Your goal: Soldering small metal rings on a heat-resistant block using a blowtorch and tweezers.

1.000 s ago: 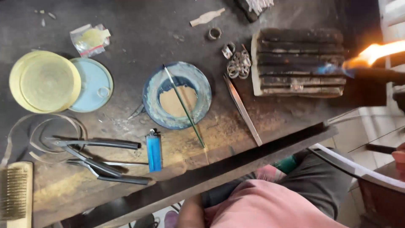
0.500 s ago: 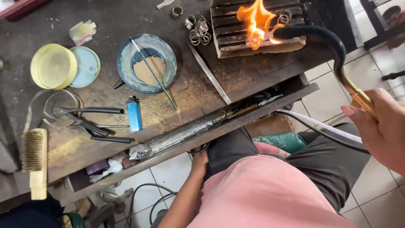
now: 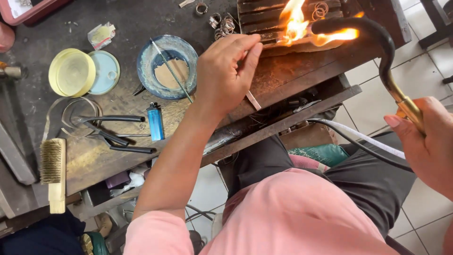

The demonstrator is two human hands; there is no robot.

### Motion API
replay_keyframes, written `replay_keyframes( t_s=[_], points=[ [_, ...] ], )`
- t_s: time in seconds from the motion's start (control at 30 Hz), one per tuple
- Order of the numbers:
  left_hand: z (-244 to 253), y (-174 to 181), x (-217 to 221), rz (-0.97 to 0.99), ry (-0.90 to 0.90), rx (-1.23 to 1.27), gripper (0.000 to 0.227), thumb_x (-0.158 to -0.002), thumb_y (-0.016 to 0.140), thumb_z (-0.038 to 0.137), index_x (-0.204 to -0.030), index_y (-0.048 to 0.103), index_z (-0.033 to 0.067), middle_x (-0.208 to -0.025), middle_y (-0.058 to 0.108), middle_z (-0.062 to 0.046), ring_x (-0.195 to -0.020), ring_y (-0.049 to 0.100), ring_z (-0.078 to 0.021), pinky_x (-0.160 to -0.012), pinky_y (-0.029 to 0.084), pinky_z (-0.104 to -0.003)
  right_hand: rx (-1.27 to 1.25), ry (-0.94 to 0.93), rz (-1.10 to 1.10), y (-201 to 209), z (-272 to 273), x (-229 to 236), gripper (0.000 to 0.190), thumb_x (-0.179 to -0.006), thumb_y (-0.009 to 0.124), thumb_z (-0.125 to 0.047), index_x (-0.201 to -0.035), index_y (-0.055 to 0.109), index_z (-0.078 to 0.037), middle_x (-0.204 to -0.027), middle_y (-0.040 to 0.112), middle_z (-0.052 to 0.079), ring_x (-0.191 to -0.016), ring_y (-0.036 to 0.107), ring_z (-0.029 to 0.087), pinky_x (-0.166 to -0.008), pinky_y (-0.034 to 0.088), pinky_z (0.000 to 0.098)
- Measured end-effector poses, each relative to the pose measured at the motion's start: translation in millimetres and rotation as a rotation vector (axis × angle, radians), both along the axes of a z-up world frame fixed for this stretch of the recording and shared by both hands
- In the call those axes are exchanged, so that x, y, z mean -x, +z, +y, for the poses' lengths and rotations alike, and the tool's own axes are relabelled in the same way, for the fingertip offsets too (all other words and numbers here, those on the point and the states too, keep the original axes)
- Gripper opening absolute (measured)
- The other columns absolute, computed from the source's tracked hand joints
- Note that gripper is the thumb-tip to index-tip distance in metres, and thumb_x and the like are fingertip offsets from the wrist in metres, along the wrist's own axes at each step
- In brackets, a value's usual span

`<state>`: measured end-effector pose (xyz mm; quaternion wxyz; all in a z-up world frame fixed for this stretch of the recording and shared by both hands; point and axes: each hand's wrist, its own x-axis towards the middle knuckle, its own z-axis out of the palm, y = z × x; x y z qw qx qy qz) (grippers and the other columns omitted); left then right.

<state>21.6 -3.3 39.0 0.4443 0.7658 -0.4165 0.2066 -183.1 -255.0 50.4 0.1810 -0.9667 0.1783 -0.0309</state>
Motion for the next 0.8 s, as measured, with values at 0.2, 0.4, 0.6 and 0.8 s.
replay_keyframes(
  t_s=[0.2,0.4,0.6,0.8],
  points=[
    [9,-18,2,-0.101,0.088,0.092,0.006,-0.083,0.055,0.000,-0.084,0.060,-0.0001,-0.074,0.062,-0.009,-0.063,0.059,-0.0208,-0.059,0.047,-0.030,0.116,0.028,0.036,9,17,-5,0.031,-0.093,0.051,-0.030,-0.092,0.056,0.000,-0.045,0.039,0.009,-0.042,0.038,0.023,-0.047,0.030,0.0325],
    [24,-15,0,-0.019,0.079,-0.413,0.019,-0.070,0.058,0.000,-0.085,0.062,0.0102,-0.075,0.053,0.000,-0.064,0.050,-0.0206,-0.031,0.035,-0.033,0.080,0.044,0.045,9,20,-17,0.026,-0.091,0.053,-0.023,-0.096,0.054,0.003,-0.042,0.037,0.009,-0.039,0.036,0.024,-0.044,0.028,0.0340],
    [20,-25,6,0.049,0.028,-0.713,0.014,-0.073,0.053,-0.005,-0.069,0.048,0.0065,-0.085,0.045,-0.005,-0.060,0.048,-0.0241,-0.030,0.039,-0.038,-0.073,-0.117,0.109,5,24,-7,0.032,-0.094,0.047,-0.027,-0.095,0.050,0.005,-0.055,0.038,0.010,-0.041,0.031,0.018,-0.042,0.026,0.0303],
    [21,-28,2,-0.004,0.033,-0.695,0.017,-0.065,0.056,-0.008,-0.061,0.046,0.0062,-0.085,0.046,-0.005,-0.061,0.048,-0.0234,-0.028,0.036,-0.036,-0.139,-0.140,0.074,4,27,-5,0.027,-0.093,0.050,-0.023,-0.092,0.051,0.004,-0.055,0.040,0.010,-0.043,0.033,0.018,-0.043,0.025,0.0294]
  ],
)
